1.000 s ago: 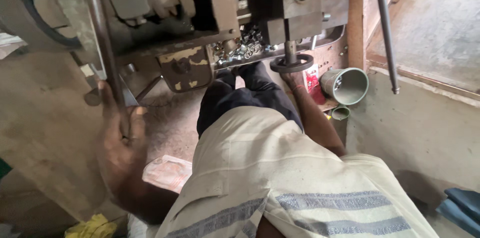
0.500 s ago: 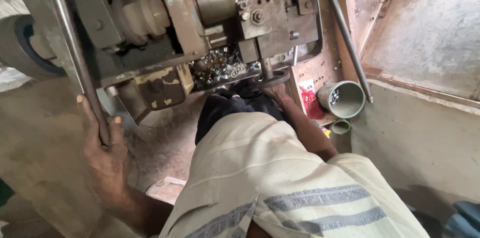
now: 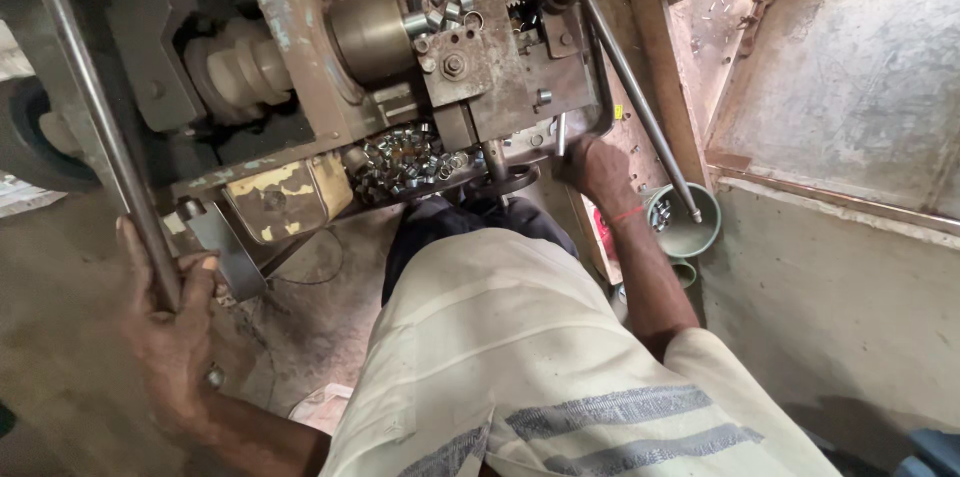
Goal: The person operates a metalworking machine by turning a handwheel with their right hand while holding a long metal rod with their left hand. Small metal rings are produced and accumulate in a tray below the machine.
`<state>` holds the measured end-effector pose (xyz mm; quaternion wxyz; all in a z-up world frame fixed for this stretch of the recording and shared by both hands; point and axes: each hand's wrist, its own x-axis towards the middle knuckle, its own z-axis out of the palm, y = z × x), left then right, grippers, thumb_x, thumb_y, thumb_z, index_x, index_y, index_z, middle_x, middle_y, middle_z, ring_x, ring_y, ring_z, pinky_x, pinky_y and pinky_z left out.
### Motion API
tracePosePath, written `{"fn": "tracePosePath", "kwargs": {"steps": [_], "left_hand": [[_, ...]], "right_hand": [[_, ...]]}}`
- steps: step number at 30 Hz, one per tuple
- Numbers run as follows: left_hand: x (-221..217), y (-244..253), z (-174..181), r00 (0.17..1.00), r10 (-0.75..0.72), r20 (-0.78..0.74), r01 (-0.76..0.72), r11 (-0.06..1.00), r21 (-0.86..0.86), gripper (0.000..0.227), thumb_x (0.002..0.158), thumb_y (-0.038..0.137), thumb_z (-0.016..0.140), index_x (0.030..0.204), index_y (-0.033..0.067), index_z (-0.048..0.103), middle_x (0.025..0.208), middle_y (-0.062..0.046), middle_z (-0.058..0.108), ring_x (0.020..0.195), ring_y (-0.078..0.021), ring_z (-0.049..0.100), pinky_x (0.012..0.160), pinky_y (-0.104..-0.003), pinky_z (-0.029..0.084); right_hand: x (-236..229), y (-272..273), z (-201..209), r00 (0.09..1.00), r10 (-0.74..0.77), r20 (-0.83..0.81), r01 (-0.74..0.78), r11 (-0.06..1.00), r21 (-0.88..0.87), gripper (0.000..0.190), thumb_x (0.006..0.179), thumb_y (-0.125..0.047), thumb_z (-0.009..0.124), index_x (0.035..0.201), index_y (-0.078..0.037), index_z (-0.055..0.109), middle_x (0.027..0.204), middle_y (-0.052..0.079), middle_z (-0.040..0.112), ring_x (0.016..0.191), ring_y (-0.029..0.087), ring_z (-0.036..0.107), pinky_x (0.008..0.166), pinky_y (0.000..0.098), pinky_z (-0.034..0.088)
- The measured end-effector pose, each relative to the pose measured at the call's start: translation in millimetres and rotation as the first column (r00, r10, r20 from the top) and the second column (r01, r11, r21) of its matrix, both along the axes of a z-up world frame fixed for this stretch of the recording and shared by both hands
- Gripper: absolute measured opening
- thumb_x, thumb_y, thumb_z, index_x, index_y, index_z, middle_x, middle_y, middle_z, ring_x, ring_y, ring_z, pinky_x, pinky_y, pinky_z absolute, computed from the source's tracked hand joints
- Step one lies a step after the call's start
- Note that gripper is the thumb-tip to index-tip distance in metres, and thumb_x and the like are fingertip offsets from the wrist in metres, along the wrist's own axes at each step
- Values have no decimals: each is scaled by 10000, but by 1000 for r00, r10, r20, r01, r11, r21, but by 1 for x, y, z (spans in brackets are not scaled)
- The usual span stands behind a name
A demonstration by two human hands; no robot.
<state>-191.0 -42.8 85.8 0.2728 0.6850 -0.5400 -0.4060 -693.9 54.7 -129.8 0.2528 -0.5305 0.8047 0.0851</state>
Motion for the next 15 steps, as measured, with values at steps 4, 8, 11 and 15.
{"fn": "tracePosePath", "kwargs": {"steps": [4, 8, 11, 15], "left_hand": [[-7, 5, 1, 999, 5, 42, -4, 1000, -10, 607, 1029, 61, 715, 1566, 10, 439, 990, -105, 696, 841, -126, 655, 699, -248, 523], [-7, 6, 5, 985, 36, 167, -56, 992, 115, 365, 1055, 191, 748, 1304, -25, 591, 998, -107, 707, 870, -167, 682, 750, -310, 523], [-13, 3, 7, 974, 49, 220, -82, 986, 146, 402, 1022, 245, 739, 1294, -10, 592, 1025, -97, 703, 885, -188, 698, 785, -336, 538], [-21, 0, 15, 986, 47, 158, -66, 991, 116, 403, 981, 262, 730, 1277, 19, 604, 989, -108, 694, 852, -197, 687, 752, -362, 520]], "right_hand": [[0, -46, 33, 982, 92, 165, -2, 879, -477, 192, 897, -215, 777, 981, -70, 683, 903, 155, 695, 758, 357, 679, 663, 476, 526], [6, -72, 45, 966, 207, 154, -67, 778, -624, 308, 815, -42, 726, 1119, -83, 692, 1104, 166, 670, 960, 362, 667, 749, 456, 528], [5, -78, 33, 959, 236, 155, -97, 791, -605, 329, 828, 21, 682, 1127, -105, 733, 1148, 134, 678, 1055, 347, 665, 844, 443, 541], [-6, -80, 12, 941, 267, 209, -107, 818, -565, 191, 868, -32, 711, 1045, -83, 758, 1137, 134, 705, 1036, 342, 672, 857, 439, 539]]}}
